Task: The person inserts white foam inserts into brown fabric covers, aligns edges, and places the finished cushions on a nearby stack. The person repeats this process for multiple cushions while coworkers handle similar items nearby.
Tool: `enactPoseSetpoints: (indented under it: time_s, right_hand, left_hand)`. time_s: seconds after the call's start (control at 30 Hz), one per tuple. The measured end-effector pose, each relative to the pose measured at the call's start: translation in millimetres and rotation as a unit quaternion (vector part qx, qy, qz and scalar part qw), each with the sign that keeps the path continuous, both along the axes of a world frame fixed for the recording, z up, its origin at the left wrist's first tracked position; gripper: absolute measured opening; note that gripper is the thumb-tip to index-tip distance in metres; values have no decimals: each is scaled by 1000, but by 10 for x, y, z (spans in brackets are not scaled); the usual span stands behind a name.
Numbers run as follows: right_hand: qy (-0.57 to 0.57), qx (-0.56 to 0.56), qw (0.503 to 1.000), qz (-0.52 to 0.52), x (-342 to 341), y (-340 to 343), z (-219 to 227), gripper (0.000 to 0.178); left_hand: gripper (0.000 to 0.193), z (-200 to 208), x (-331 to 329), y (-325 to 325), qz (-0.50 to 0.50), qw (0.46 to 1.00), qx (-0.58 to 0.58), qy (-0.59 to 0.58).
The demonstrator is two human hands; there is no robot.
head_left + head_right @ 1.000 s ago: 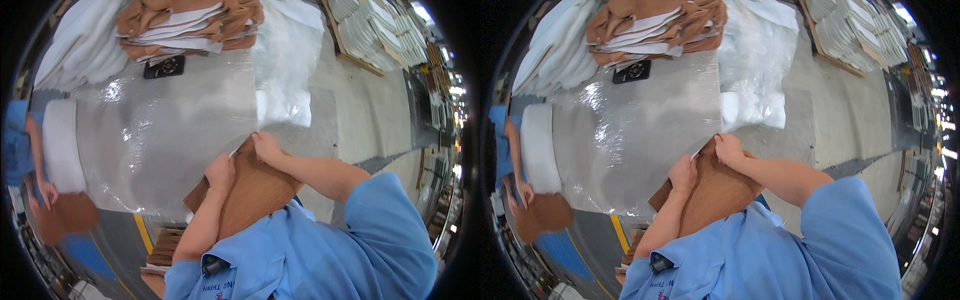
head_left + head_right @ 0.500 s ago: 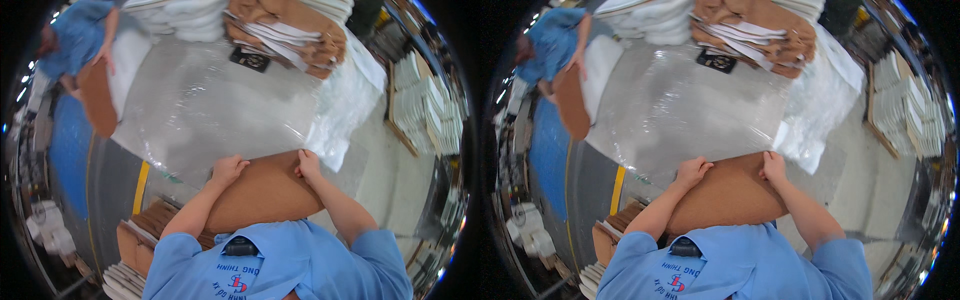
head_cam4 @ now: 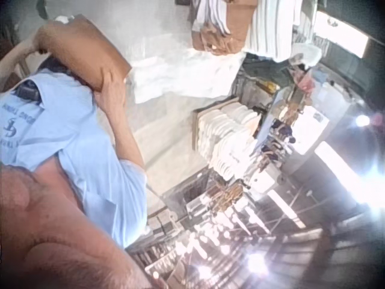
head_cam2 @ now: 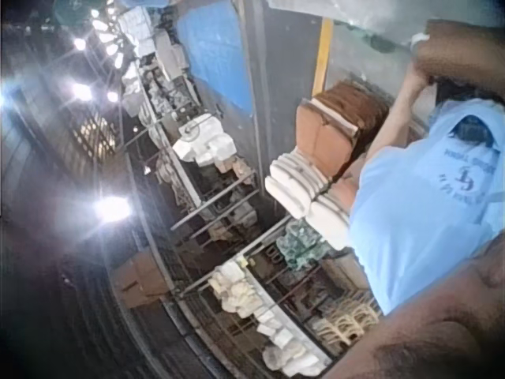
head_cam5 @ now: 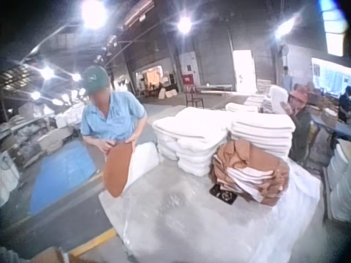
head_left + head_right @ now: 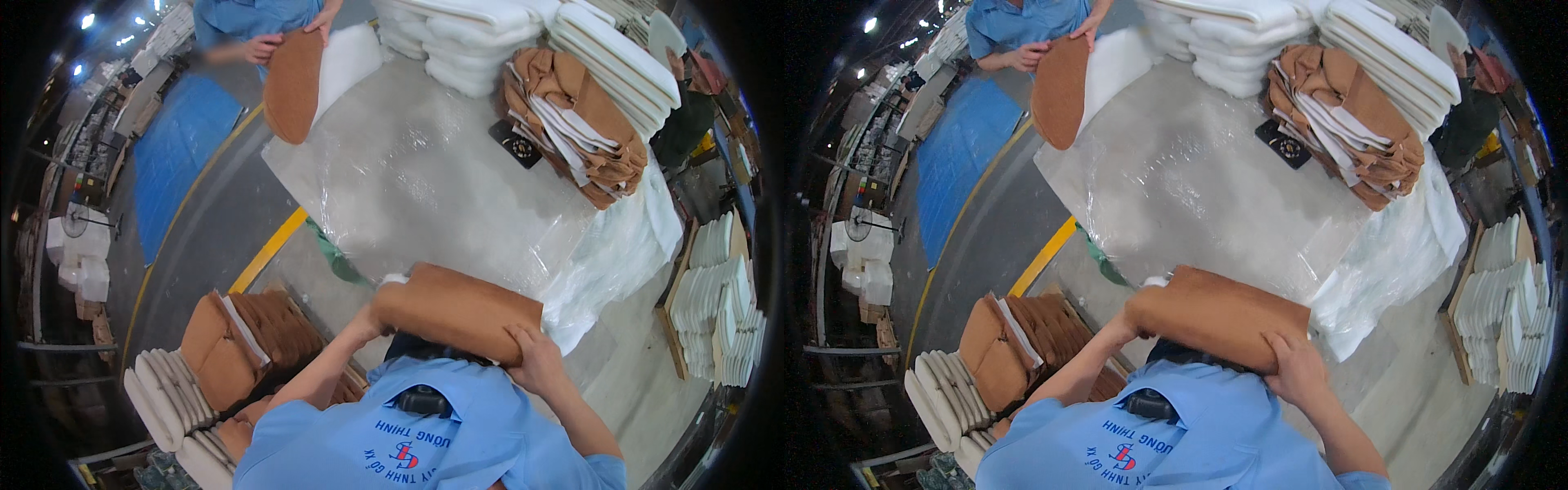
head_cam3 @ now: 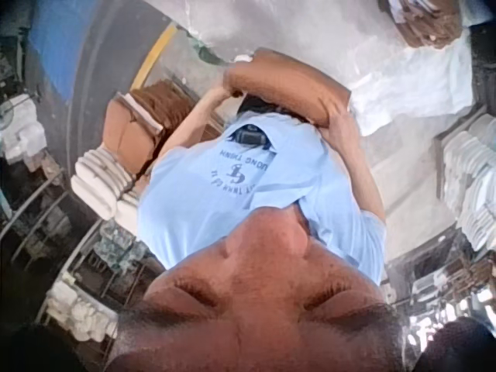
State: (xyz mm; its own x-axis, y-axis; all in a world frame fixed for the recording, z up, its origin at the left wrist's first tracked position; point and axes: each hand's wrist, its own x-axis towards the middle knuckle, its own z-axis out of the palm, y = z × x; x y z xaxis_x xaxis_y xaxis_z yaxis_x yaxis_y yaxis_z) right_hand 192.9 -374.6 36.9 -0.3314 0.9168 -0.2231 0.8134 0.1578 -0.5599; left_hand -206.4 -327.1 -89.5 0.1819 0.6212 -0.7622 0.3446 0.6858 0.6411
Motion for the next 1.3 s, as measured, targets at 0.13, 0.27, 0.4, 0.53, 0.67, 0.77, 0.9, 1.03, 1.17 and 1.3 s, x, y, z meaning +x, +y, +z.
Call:
enactPoseSetpoints:
  time_s: [0.13, 0.27, 0.4, 0.53, 0.67, 0.77, 0.9, 1.03, 1.17, 1.3]
  right_hand:
    - [202, -88, 960, -173, 275, 223, -14, 59]
    - [440, -122, 828, -325, 470, 231, 299, 49]
    - [531, -9, 751, -392, 389, 75, 477, 50]
    - [551, 8, 763, -336, -211, -35, 594, 69]
    - [552, 51, 753, -355, 0, -227, 64, 82]
    - [570, 53, 655, -493, 341, -143, -341, 96]
    - [652, -70, 527, -540, 381, -310, -740, 83]
    - [700, -79, 441, -556, 126, -455, -1224, 38]
    - [651, -109, 460, -594, 71, -544, -1546, 26]
    - [678, -53, 370, -633, -22, -544, -2033, 17]
  left_hand:
    - [44, 292, 466, 458, 51, 971, 224, -61]
    - [64, 425, 1064, 925, 116, 959, 256, -30]
    - [68, 907, 1997, 1486, 58, 959, 154, -229]
    - [55, 1177, 2595, 2001, 98, 939, 198, -265]
    - [55, 1328, 2939, 1740, -83, 948, 76, -299]
    - [55, 1080, 2887, 1401, -184, 945, -17, -270]
    - [55, 673, 2906, 1014, -278, 933, -114, -196]
    - [54, 347, 2936, 871, -363, 919, -121, -92]
    - [54, 99, 2981, 885, -542, 806, 153, 183]
    - [54, -65, 3048, 875, -572, 691, 317, 306]
